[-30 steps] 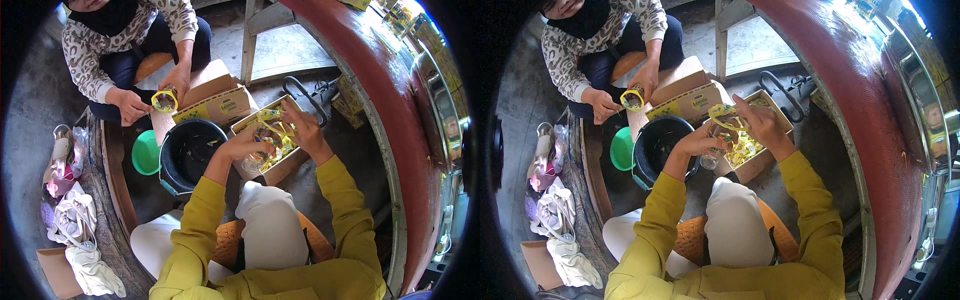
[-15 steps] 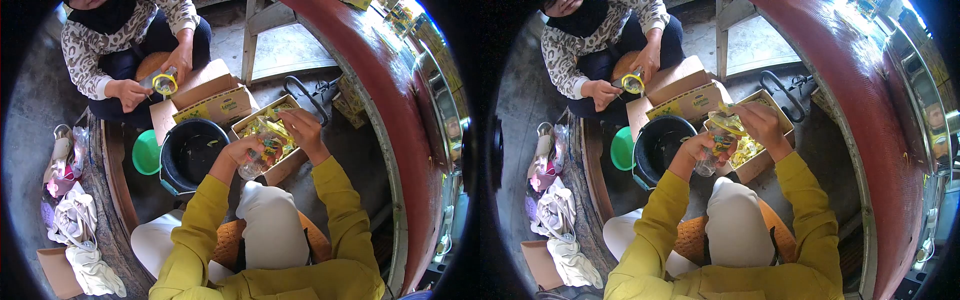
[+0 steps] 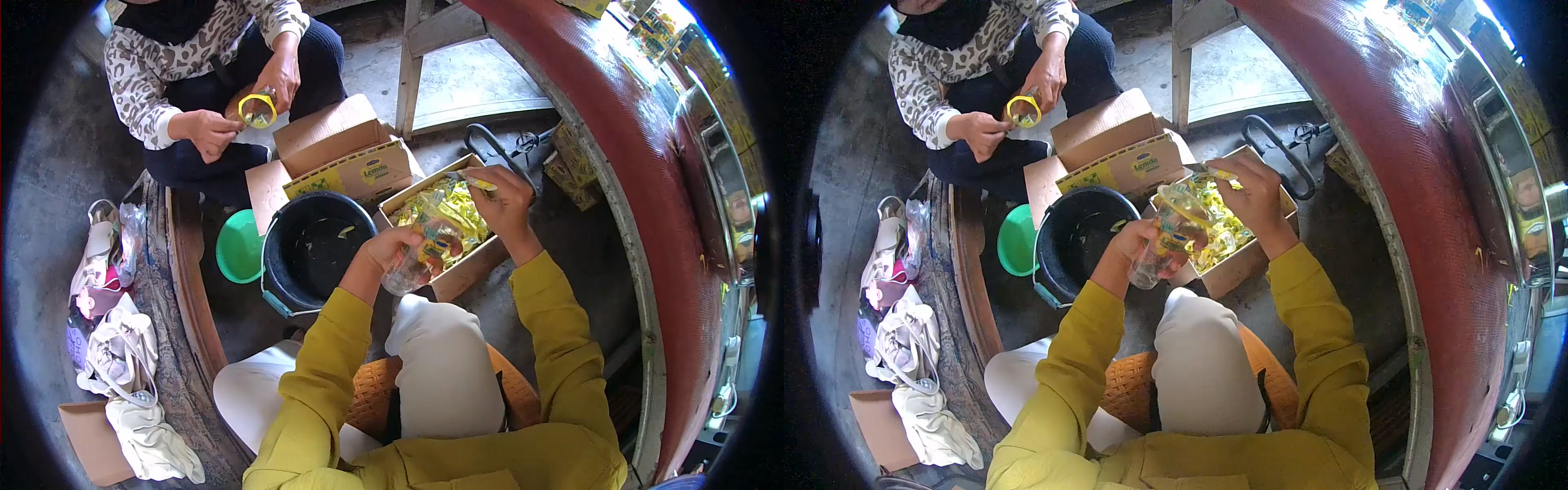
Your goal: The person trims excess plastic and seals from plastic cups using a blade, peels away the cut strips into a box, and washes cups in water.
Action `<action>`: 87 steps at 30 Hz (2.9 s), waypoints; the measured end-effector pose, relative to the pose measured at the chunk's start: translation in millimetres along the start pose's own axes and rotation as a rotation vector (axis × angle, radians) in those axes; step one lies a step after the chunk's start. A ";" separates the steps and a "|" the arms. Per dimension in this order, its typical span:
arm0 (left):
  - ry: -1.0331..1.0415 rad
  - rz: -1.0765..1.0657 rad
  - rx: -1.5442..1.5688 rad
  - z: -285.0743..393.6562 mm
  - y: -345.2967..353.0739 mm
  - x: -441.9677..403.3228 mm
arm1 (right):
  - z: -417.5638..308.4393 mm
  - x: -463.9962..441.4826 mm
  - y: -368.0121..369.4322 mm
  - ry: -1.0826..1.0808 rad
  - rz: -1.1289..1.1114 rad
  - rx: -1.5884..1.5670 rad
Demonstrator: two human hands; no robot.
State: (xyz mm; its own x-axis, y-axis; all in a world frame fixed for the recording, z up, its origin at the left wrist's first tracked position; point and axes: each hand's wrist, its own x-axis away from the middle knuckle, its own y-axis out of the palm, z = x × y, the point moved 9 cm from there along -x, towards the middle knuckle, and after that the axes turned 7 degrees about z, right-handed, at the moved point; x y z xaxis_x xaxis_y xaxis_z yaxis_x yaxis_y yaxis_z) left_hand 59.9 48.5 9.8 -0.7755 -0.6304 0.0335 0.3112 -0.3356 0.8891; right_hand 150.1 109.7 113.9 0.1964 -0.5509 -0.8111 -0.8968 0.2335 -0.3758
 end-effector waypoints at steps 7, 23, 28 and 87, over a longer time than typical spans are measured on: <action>0.116 0.332 -0.243 8.7 -69.4 4.2 | 6.7 -5.1 -2.4 0.027 -0.034 0.057; 0.060 0.347 -0.424 31.5 -47.4 5.5 | 35.1 8.2 -4.0 0.377 -0.267 -0.046; 0.139 0.372 -0.565 40.1 -36.6 3.5 | 10.9 -2.5 -7.6 0.298 -0.182 -0.034; 0.347 0.366 -0.795 47.2 -17.9 -14.5 | 78.6 39.9 -16.4 0.536 0.149 -0.010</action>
State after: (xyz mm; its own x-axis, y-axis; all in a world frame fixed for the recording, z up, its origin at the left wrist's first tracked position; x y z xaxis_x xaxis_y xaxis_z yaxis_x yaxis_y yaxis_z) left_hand 39.7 96.7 15.0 -0.3886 -0.9214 -0.0027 0.8860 -0.3744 0.2734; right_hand 203.7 146.8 52.5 -0.1601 -0.8437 -0.5123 -0.9037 0.3341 -0.2679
